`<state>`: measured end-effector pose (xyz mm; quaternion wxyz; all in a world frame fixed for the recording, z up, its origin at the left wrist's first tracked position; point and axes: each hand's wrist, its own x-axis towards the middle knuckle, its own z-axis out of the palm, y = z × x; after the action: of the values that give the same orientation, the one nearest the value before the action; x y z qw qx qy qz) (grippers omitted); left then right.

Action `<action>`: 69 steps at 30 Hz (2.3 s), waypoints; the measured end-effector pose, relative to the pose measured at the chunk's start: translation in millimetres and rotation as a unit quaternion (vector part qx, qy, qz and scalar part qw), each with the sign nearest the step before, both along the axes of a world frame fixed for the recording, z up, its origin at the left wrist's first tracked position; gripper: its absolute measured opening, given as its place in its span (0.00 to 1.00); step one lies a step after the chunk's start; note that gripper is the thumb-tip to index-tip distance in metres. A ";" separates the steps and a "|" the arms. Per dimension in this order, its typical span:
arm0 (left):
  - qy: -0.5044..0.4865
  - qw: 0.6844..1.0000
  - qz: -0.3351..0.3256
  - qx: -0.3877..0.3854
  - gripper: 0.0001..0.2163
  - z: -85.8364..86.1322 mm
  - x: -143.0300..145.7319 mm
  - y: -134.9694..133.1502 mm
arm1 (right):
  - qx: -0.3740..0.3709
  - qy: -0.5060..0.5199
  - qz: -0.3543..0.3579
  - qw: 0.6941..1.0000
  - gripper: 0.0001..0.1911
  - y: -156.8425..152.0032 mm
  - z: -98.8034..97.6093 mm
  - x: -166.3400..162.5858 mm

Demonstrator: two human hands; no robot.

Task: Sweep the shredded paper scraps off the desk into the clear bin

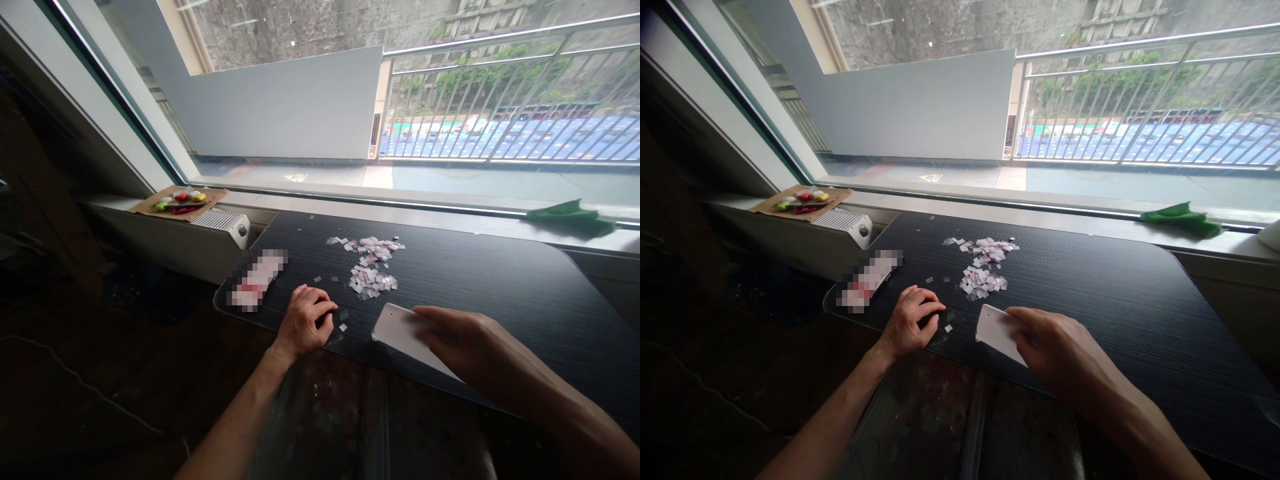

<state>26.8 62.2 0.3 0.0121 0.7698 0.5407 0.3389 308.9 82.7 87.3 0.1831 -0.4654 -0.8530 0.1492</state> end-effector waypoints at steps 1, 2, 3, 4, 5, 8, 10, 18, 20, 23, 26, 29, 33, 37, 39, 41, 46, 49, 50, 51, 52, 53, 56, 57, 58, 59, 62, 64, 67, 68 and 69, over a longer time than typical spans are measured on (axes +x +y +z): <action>0.001 1.000 0.000 0.001 0.09 0.1 0.0 0.0 | -0.002 -0.006 0.000 1.000 0.18 -0.4 1.0 3.7; 0.001 1.000 0.000 0.001 0.09 0.2 0.0 0.0 | -0.005 -0.013 0.000 1.000 0.18 -0.5 2.2 7.4; 0.002 1.000 -0.001 0.002 0.09 0.3 -0.1 0.1 | -0.008 -0.019 -0.001 1.000 0.18 -0.5 3.2 10.9; 0.003 1.000 -0.001 0.003 0.09 0.4 -0.1 0.2 | -0.010 -0.025 -0.001 1.000 0.18 -0.2 3.6 14.1; 0.003 1.000 -0.002 0.004 0.09 0.5 -0.2 0.3 | -0.004 -0.027 -0.005 1.000 0.18 0.2 3.3 16.7; 0.004 1.000 -0.004 0.008 0.09 1.0 -0.3 0.5 | 0.021 -0.013 -0.028 0.999 0.18 0.9 -1.0 21.1; 0.005 1.000 -0.005 0.010 0.09 1.4 -0.4 0.4 | 0.024 0.004 -0.039 0.999 0.17 -0.1 -3.1 21.4; 0.005 1.000 -0.006 0.017 0.09 -0.3 -0.6 0.9 | -0.007 0.014 -0.062 0.998 0.17 -5.7 -0.8 26.1; 0.004 1.000 -0.007 0.020 0.09 -1.0 -0.6 1.2 | 0.005 0.016 -0.069 0.997 0.17 -3.6 -4.5 26.7; 0.004 1.000 -0.008 0.023 0.09 -1.4 -0.7 1.3 | -0.005 0.002 -0.040 0.999 0.18 -2.5 -5.8 24.2; 0.004 1.000 -0.008 0.023 0.09 -1.2 -0.6 0.9 | -0.032 -0.011 -0.006 0.999 0.18 -6.8 -1.3 24.7; 0.002 1.000 -0.008 0.022 0.09 -0.7 -0.3 0.5 | -0.040 0.011 -0.017 0.999 0.18 -9.9 1.1 32.6; -0.001 1.000 -0.009 0.020 0.09 -0.5 0.0 0.6 | -0.040 0.014 -0.073 0.996 0.17 -1.4 -3.3 37.8; 0.001 1.000 -0.006 0.021 0.09 -0.8 -0.2 1.1 | -0.013 0.027 -0.028 0.999 0.17 8.0 -5.4 17.4; 0.004 1.000 -0.004 0.021 0.10 -1.3 -0.5 1.5 | -0.005 0.048 0.013 0.999 0.18 7.0 -3.4 -1.3; 0.006 1.000 0.000 0.019 0.10 -2.0 -0.9 1.9 | 0.010 0.050 0.066 0.997 0.17 3.8 -0.7 -21.7; 0.004 1.000 0.004 0.017 0.11 -2.8 -1.2 2.0 | 0.068 -0.004 0.126 0.990 0.17 -0.2 4.5 -47.8; 0.000 1.000 0.003 0.018 0.10 -1.9 -0.4 1.2 | 0.078 -0.030 0.142 0.986 0.18 -1.1 9.6 -24.9; -0.001 1.000 0.003 0.018 0.10 -1.6 -0.1 0.9 | 0.090 -0.042 0.146 0.984 0.19 -1.6 11.5 -11.9; -0.001 1.000 0.002 0.018 0.10 -1.3 0.1 0.8 | 0.112 -0.050 0.148 0.981 0.20 -2.0 13.0 1.9; -0.002 1.000 0.002 0.018 0.10 -1.0 0.2 0.7 | 0.129 -0.056 0.144 0.980 0.20 -2.3 14.0 15.2; -0.003 1.000 0.002 0.020 0.10 -0.8 0.2 0.7 | 0.136 -0.058 0.138 0.979 0.19 -2.4 14.1 26.7; -0.008 0.999 0.002 0.032 0.08 0.2 -1.1 0.6 | 0.120 -0.040 0.089 0.988 0.16 -1.4 8.8 43.8; -0.010 0.999 0.001 0.037 0.08 1.1 -1.5 0.2 | 0.107 -0.035 0.076 0.991 0.16 -0.9 6.0 44.1; -0.009 0.999 -0.001 0.042 0.08 2.4 -1.6 -0.5 | 0.094 -0.034 0.068 0.993 0.16 -0.5 3.2 43.0; -0.006 0.999 -0.006 0.046 0.08 4.2 -1.0 -1.7 | 0.084 -0.034 0.065 0.994 0.16 -0.5 0.9 41.5; 0.013 0.998 -0.036 0.041 0.08 13.0 6.6 -8.4 | 0.068 -0.034 0.071 0.995 0.16 -5.8 -1.2 42.3; 0.019 0.997 -0.067 0.024 0.08 20.0 16.9 -14.4 | 0.048 -0.030 0.086 0.995 0.15 -14.4 0.4 49.8; 0.033 0.992 -0.119 -0.009 0.09 28.0 36.2 -21.0 | 0.014 -0.013 0.103 0.994 0.15 -30.4 2.1 66.1; 0.042 0.990 -0.136 -0.021 0.09 29.4 42.3 -21.9 | 0.012 -0.005 0.094 0.995 0.15 -35.3 1.6 71.3; 0.054 0.986 -0.152 -0.032 0.09 30.2 47.8 -22.4 | 0.017 0.001 0.077 0.997 0.15 -39.8 0.6 75.7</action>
<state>74.6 39.8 30.5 0.0590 0.8591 0.4283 0.2739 384.6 42.9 87.9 0.1797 -0.3948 -0.8886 0.1493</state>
